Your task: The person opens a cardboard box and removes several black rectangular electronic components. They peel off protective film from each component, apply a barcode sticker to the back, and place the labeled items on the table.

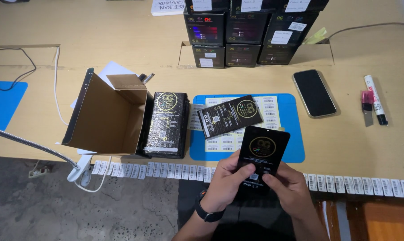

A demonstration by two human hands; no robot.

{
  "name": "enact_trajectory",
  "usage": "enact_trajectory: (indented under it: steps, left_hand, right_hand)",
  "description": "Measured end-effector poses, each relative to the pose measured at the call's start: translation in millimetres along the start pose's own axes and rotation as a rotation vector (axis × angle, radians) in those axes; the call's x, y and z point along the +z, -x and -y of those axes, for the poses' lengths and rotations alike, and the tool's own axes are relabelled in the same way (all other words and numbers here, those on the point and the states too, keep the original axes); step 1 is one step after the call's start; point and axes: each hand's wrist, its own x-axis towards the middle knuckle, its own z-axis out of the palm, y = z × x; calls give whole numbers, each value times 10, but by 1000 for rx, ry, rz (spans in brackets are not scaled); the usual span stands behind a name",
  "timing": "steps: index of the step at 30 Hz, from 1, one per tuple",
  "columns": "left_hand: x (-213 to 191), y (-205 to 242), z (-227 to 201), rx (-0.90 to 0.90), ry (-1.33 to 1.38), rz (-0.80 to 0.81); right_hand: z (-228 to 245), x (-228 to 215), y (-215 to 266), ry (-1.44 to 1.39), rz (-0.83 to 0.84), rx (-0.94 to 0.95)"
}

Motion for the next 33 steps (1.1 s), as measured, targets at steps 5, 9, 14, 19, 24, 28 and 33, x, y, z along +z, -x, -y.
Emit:
enact_trajectory:
  steps: [5,9,14,19,24,28,33]
  left_hand:
    - [-76,44,63,-62,93,-16]
    - [-80,33,-64,-85,102,82]
    - [-28,40,-77,6,-47,-42]
    - [-20,31,-21,65,-153,-50]
    - [-74,55,152,12,109,-59]
    - [-59,55,91,-74,361,-50]
    - [-29,79,109,38,167,-26]
  right_hand:
    - [76,12,-22,22,20,-18]
    - [51,-4,-8,13,-24,7]
    - [57,10,20,51,-42,26]
    - [13,11,22,88,-70,-21]
    - [-61,-14,28,77,-70,-41]
    - [-39,-14,41,59,-64,-61]
    - [-85,-37,40,26,-77,-63]
